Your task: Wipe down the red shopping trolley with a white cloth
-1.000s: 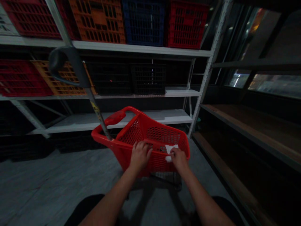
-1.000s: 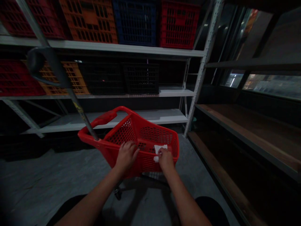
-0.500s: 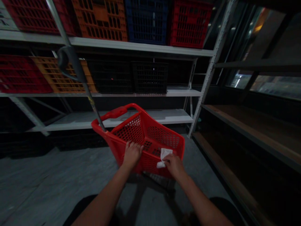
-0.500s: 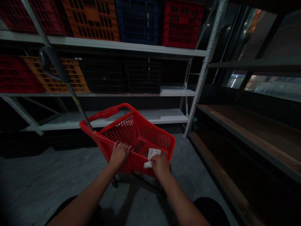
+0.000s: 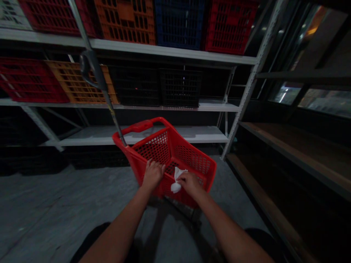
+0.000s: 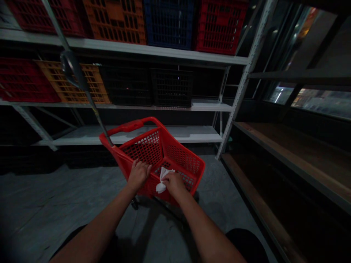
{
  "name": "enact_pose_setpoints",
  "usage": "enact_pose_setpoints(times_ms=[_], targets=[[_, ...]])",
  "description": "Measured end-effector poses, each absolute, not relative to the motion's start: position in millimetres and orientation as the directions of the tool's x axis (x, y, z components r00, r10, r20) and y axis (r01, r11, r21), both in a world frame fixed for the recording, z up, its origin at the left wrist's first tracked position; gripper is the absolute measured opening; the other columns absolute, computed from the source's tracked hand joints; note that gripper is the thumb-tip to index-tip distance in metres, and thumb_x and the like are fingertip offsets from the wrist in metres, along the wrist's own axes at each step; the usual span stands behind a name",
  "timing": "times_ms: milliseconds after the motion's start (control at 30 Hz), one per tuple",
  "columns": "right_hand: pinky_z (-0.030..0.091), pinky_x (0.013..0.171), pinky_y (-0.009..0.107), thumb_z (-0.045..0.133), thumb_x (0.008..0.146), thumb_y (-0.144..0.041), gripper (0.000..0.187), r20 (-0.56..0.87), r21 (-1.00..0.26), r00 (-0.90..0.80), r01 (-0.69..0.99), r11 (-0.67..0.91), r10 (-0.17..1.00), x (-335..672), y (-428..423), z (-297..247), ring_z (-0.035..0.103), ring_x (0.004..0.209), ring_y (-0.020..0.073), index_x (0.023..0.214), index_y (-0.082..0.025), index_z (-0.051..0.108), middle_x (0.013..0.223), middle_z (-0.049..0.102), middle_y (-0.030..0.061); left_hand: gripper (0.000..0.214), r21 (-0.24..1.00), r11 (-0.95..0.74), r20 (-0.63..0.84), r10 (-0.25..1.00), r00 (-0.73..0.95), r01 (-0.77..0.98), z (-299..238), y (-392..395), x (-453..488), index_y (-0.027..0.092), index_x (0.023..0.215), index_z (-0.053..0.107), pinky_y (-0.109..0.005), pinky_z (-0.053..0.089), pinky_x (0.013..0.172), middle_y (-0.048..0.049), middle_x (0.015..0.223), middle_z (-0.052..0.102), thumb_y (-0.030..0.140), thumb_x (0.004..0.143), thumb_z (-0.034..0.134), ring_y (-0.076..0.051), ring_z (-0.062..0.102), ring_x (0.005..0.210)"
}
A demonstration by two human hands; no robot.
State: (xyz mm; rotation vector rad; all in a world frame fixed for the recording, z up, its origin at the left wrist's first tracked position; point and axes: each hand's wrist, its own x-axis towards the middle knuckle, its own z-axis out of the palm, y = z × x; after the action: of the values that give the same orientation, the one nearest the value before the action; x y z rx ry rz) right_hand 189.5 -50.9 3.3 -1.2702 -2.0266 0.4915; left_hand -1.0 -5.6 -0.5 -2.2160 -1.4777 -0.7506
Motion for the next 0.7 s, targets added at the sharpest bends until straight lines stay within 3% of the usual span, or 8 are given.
enact_pose_setpoints(times_ms=[200,500,700], targets=[[0.042,0.069,0.021,0.057,0.069,-0.011,0.016,0.186,-0.569,-0.396,0.703,0.427,0.899,243.1,-84.5,0.1,0.061,0.073,0.0131,0.072,-0.022,0.069,0.075,0.068,0.0000,0.037,-0.029,-0.383,0.620,0.718,0.317,0.923,-4.3,-1.3,-15.6,0.018,0.069,0.059,-0.043,0.022,0.098,-0.0050,0.068,0.060,0.032,0.086,0.029,-0.019,0.050,0.078],[0.041,0.077,0.024,0.057,0.073,-0.013,0.011,0.397,-0.572,-0.239,0.690,0.443,0.886,189.7,-66.4,-8.1,0.057,0.080,0.0137,0.077,-0.019,0.066,0.080,0.065,0.0022,0.036,0.003,-0.381,0.624,0.723,0.296,0.925,-5.1,0.3,-10.5,0.018,0.070,0.059,-0.046,0.023,0.096,-0.0064,0.069,0.060,0.032,0.085,0.030,-0.020,0.050,0.079],[0.041,0.073,0.023,0.057,0.074,-0.012,0.011,0.390,-0.549,-0.360,0.649,0.528,0.848,217.8,-84.5,-17.8,0.057,0.078,0.0128,0.076,-0.019,0.066,0.079,0.064,0.0016,0.036,-0.011,-0.381,0.614,0.728,0.307,0.925,-5.0,1.3,-16.1,0.018,0.070,0.060,-0.044,0.023,0.097,-0.0059,0.069,0.060,0.032,0.085,0.030,-0.020,0.050,0.079]])
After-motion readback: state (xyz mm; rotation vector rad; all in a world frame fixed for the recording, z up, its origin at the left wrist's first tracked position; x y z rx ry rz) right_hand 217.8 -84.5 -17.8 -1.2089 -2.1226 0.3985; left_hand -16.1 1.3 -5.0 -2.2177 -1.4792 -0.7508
